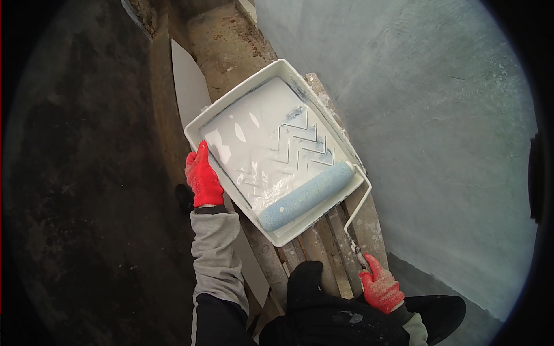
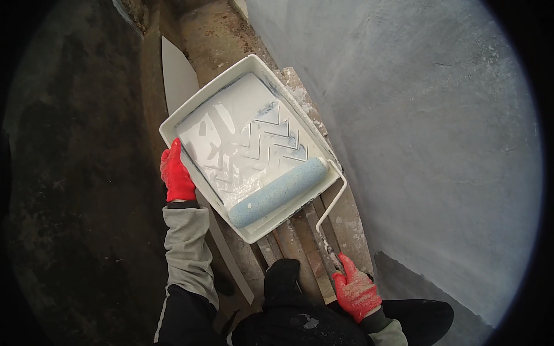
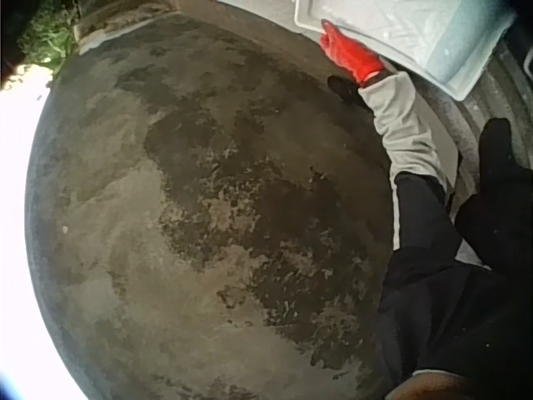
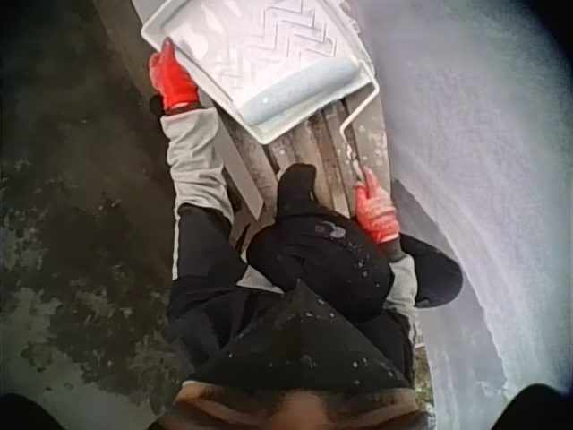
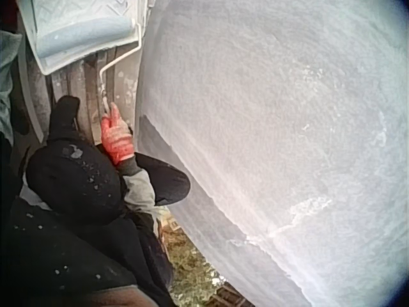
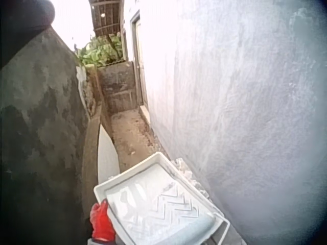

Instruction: The person paints the surface of a large cylindrical structure using a paint roller, then rolls the roller in a paint tray.

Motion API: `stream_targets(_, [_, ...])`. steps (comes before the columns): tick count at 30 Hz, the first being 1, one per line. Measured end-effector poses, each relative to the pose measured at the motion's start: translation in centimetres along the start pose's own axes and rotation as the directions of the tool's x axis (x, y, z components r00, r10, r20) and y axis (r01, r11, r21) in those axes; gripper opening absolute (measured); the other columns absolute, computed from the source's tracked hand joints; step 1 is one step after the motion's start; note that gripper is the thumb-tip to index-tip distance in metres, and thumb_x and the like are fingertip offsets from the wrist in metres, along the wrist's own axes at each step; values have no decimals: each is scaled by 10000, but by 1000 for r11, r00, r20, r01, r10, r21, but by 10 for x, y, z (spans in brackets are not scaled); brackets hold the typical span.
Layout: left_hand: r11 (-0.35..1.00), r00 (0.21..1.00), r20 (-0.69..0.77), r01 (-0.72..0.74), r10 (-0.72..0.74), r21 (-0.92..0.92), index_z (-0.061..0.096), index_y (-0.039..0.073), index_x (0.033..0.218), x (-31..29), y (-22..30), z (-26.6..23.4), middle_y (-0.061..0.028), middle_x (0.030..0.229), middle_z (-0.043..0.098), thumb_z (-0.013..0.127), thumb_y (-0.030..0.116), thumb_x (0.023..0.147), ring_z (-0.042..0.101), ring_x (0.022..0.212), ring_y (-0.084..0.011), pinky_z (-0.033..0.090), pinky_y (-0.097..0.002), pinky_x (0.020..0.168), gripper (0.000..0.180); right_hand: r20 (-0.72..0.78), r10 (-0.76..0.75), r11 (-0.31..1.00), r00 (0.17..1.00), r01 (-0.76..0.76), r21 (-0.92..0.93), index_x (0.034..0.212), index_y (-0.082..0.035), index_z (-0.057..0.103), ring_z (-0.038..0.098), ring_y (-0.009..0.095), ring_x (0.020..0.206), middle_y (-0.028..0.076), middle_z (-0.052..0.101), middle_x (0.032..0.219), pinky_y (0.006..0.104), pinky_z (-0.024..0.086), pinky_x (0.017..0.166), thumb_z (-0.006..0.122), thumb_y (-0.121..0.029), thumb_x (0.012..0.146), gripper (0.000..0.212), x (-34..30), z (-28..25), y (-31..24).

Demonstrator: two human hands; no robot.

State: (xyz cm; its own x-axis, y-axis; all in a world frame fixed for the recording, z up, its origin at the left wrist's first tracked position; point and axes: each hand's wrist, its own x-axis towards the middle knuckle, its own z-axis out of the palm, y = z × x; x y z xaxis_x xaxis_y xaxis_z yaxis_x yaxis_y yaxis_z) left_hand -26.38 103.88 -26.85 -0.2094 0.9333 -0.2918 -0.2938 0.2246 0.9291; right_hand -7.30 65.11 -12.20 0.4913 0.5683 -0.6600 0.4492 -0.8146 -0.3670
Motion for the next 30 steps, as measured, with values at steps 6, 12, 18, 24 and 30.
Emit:
stream_targets(6, [999,999,23,-46,46,1,533,63,769,3,1,-3,13,748,546,724,227,842,494,656,-85,426,-245,611,262,-33,-39,999,999,39,25,1332,-107,470,605,439,938,259,635,988,490,478,790,567,-230,889,470,1,6,1])
stream_targets(12, [995,999,-32,-25,28,99,560,44,798,11,-8,-5,2,752,560,745,271,820,503,669,-103,433,-267,630,293,-40,-50,999,998,50,1,1331,-109,471,609,440,916,254,640,965,500,476,777,566,-240,893,467,4,7,2])
stream_targets(18, [963,996,-63,-37,56,268,601,8,865,14,-11,1,-42,796,602,740,324,814,530,706,-128,448,-287,668,349,-57,-109,994,992,107,-24,1328,-123,478,611,448,872,246,646,911,508,478,736,576,-256,891,468,11,1,-12])
stream_targets(24, [937,997,-56,-29,52,349,616,-7,922,20,-16,3,-52,814,613,738,334,811,545,725,-149,457,-302,686,378,-47,-72,996,996,70,-56,1321,-173,500,612,444,845,243,644,878,508,475,729,587,-250,887,449,12,-9,-26])
stream_targets(30, [948,1000,-19,23,-18,316,618,-11,935,24,-16,-4,-49,824,617,722,376,820,543,729,-144,456,-289,684,417,75,60,998,995,-61,10,1347,-186,495,613,446,838,251,635,854,482,484,718,581,-225,884,472,-7,-39,-37])
